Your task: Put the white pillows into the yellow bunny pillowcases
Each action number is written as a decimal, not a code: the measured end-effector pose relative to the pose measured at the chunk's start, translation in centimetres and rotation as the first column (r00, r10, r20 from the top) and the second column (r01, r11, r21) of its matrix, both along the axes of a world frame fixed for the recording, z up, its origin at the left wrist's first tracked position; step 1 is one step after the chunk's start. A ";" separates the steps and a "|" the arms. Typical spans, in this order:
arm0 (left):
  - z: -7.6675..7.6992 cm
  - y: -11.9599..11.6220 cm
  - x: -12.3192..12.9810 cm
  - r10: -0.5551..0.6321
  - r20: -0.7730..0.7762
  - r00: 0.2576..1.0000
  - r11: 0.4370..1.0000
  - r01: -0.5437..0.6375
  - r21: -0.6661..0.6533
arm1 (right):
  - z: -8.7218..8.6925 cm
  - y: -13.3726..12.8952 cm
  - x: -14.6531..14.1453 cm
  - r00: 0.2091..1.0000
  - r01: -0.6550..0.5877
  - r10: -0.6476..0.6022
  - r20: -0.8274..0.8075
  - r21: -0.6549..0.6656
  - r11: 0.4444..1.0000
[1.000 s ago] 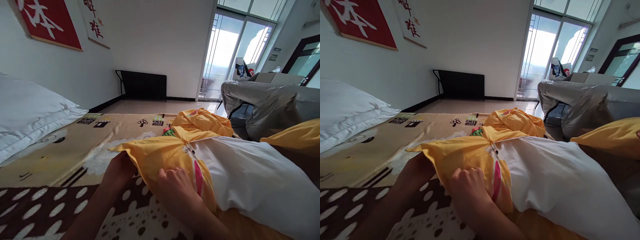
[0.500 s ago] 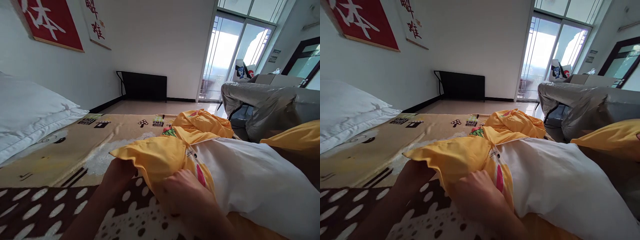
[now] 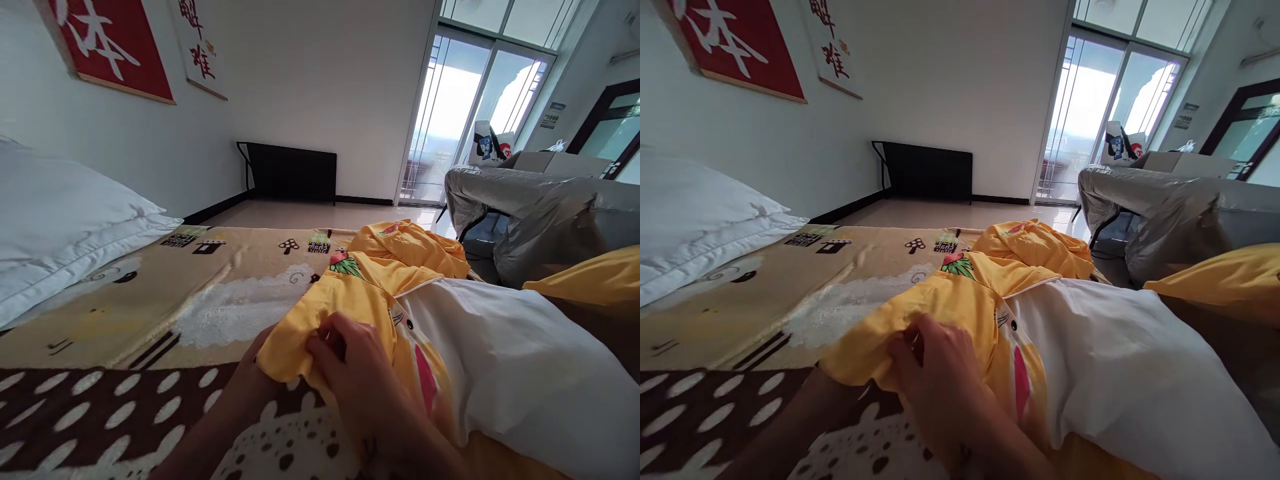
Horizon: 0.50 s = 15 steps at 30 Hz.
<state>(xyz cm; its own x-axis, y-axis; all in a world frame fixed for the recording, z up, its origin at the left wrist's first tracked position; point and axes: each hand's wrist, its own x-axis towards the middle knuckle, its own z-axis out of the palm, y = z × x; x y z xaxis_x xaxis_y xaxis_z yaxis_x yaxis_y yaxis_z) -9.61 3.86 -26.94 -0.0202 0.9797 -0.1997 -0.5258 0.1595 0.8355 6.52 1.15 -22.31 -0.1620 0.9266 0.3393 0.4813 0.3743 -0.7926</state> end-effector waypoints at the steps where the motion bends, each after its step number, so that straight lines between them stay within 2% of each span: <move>1: 0.2 0.0 -0.1 -0.030 -0.052 0.998 0.999 0.031 0.017 | 0.0 0.1 0.1 1.000 -0.005 0.005 -0.025 -0.017 1.000; 4: 1.1 -0.2 0.0 -0.119 -0.190 0.975 0.987 0.137 0.085 | 0.1 0.3 0.2 0.993 -0.013 0.003 -0.118 -0.077 0.997; 6: 1.6 -0.3 0.3 -0.136 -0.230 0.964 0.980 0.165 0.113 | 0.1 0.5 0.2 0.983 -0.032 0.009 -0.184 -0.118 0.993; 10: 1.7 -0.4 1.1 -0.108 -0.181 0.977 0.985 0.130 0.111 | -0.2 0.9 0.0 0.963 -0.072 0.034 -0.267 -0.132 0.989; 15: 2.1 -0.4 1.2 -0.088 -0.132 0.987 0.991 0.101 0.089 | -0.5 1.3 -0.1 0.944 -0.059 0.012 -0.330 -0.132 0.989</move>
<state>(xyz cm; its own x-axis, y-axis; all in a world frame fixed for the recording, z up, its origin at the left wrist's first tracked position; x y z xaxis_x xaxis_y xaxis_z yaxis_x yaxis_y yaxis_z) -8.40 3.44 -24.83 0.0540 0.9927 -0.1076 -0.4002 0.1203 0.9085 6.43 2.41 -22.81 -0.0973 0.9639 0.2480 0.1752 0.2618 -0.9491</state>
